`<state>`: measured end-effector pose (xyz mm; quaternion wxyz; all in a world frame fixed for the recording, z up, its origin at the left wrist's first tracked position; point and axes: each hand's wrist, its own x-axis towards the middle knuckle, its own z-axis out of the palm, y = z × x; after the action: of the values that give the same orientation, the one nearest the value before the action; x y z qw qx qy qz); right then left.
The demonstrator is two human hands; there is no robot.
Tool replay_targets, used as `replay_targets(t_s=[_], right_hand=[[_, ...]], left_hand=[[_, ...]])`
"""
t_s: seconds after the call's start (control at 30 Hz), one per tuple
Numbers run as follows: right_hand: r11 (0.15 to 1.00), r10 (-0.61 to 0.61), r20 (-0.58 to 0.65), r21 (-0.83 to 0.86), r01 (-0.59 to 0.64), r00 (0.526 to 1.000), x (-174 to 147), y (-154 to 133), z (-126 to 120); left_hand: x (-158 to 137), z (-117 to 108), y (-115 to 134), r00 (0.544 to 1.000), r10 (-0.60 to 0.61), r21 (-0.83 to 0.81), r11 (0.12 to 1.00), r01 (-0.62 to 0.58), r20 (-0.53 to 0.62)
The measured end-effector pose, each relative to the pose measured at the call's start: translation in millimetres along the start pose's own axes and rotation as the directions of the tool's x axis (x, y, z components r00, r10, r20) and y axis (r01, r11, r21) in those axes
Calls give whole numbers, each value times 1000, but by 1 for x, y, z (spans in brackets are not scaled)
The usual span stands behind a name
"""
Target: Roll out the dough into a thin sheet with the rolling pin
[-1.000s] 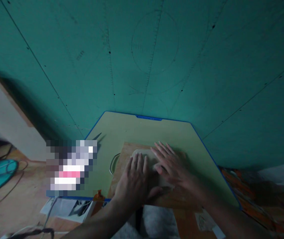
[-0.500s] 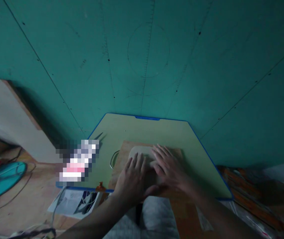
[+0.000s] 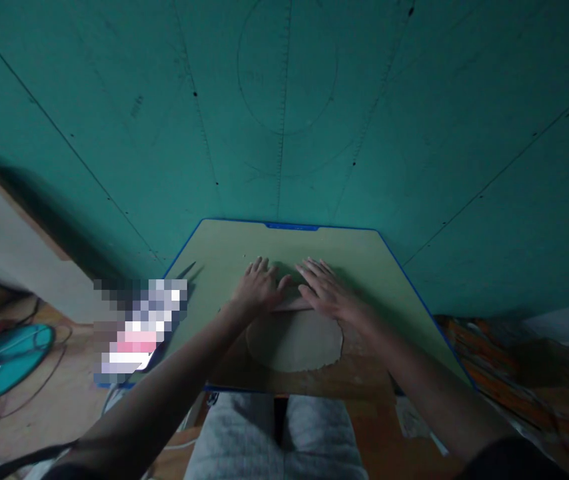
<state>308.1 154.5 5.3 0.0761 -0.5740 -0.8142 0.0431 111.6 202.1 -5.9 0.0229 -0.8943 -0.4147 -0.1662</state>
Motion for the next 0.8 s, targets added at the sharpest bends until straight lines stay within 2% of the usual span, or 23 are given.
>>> replay_targets(t_s=[0.1, 0.17, 0.3, 0.4, 0.6, 0.7, 0.8], right_hand=[[1000, 30, 10, 1, -30, 999, 4, 3, 2], [999, 36, -11, -9, -36, 999, -2, 0, 3], [998, 31, -80, -44, -35, 996, -25, -16, 1], [996, 53, -100, -63, -59, 994, -47, -33, -1], [995, 34, -137, -85, -46, 990, -90, -61, 1], [997, 41, -83, -65, -46, 996, -89, -62, -2], [994, 98, -7, -36, -99, 995, -69, -54, -7]], left_hand=[[8, 6, -9, 997, 4, -9, 1000, -3, 75], [4, 5, -6, 998, -5, 4, 1000, 5, 68], [-20, -5, 13, 999, -32, 55, 998, 33, -20], [-42, -15, 28, 998, 5, 75, 997, 0, -69], [-78, -26, 49, 998, 23, 114, 993, -16, -58], [-79, -27, 48, 999, 32, 125, 992, -28, -32], [-65, -27, 39, 993, 103, 139, 984, -111, 59]])
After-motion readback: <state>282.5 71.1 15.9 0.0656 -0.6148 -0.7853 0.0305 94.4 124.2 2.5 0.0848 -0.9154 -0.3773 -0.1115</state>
